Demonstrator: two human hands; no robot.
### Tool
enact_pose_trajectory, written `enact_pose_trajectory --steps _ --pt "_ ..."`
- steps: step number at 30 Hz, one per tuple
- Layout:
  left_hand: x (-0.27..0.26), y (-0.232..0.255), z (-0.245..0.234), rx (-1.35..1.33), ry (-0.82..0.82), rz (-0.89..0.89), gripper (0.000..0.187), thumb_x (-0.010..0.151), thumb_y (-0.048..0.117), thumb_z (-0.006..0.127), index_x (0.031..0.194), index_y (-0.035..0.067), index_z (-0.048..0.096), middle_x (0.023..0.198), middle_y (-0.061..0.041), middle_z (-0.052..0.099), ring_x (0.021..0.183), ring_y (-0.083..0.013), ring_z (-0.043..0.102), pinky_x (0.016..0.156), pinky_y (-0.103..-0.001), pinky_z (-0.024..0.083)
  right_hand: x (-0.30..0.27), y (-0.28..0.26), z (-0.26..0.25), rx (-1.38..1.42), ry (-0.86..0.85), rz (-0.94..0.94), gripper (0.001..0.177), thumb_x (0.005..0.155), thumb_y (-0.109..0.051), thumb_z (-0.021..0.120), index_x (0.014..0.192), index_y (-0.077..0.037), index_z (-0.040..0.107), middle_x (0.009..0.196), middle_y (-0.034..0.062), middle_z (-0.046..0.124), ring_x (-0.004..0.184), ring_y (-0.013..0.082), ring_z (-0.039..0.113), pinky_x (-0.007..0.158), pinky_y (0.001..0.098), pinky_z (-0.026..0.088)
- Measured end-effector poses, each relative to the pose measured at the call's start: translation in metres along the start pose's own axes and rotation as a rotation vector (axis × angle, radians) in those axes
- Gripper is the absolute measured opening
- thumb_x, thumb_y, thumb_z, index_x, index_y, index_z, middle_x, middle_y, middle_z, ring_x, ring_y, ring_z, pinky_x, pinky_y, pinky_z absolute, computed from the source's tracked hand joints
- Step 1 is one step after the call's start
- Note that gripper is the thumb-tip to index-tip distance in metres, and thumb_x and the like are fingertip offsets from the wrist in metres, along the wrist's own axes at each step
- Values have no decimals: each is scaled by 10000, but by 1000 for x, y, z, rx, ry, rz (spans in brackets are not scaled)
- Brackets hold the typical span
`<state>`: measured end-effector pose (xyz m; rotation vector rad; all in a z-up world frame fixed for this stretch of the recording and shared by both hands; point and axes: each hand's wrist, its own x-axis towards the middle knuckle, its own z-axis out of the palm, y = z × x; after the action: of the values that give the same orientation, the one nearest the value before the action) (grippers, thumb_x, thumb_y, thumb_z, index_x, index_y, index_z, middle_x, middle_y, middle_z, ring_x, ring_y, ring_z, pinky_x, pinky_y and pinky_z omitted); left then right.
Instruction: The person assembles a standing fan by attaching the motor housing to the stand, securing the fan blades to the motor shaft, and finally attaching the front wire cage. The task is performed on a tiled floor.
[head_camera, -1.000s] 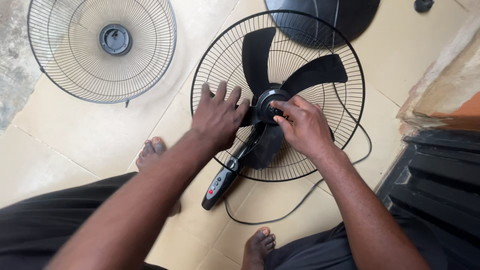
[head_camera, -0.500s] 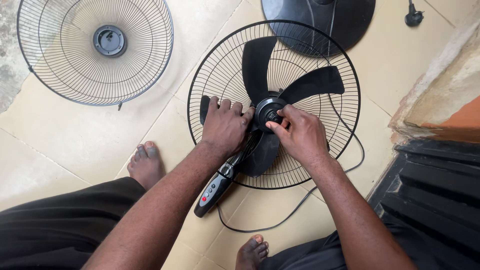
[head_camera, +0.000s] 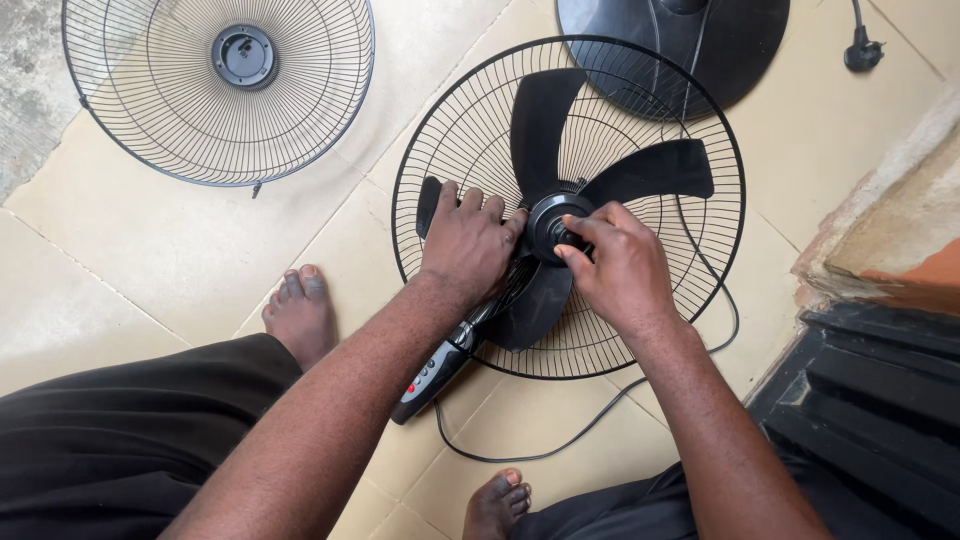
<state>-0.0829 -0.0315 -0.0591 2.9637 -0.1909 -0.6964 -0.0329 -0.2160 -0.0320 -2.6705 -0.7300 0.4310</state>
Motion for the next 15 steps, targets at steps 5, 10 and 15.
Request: enact_pose_trajectory --steps 5,10,15 --pt "-3 5 -3 -16 -11 -14 520 1016 379 539 1505 209 485 1296 -99 595 1300 -278 492 1195 -581 239 10 -1 2 39 -3 156 374 837 -359 842 913 -25 691 632 38 627 604 149 661 589 335 563" --pt "-3 9 -3 2 34 -24 493 1004 354 535 1479 225 505 1284 -96 602 1287 -279 498 1183 -574 248 13 2 0 119 -65 246 400 943 -417 694 772 -66 604 589 48 619 578 173 664 564 377 538" --pt "-5 10 -9 7 1 -23 550 967 368 606 1487 216 510 1280 -81 608 1289 -263 501 1201 -567 236 15 11 -7 183 -217 316 465 1049 -428 532 776 -74 662 581 75 646 575 174 660 620 375 535"
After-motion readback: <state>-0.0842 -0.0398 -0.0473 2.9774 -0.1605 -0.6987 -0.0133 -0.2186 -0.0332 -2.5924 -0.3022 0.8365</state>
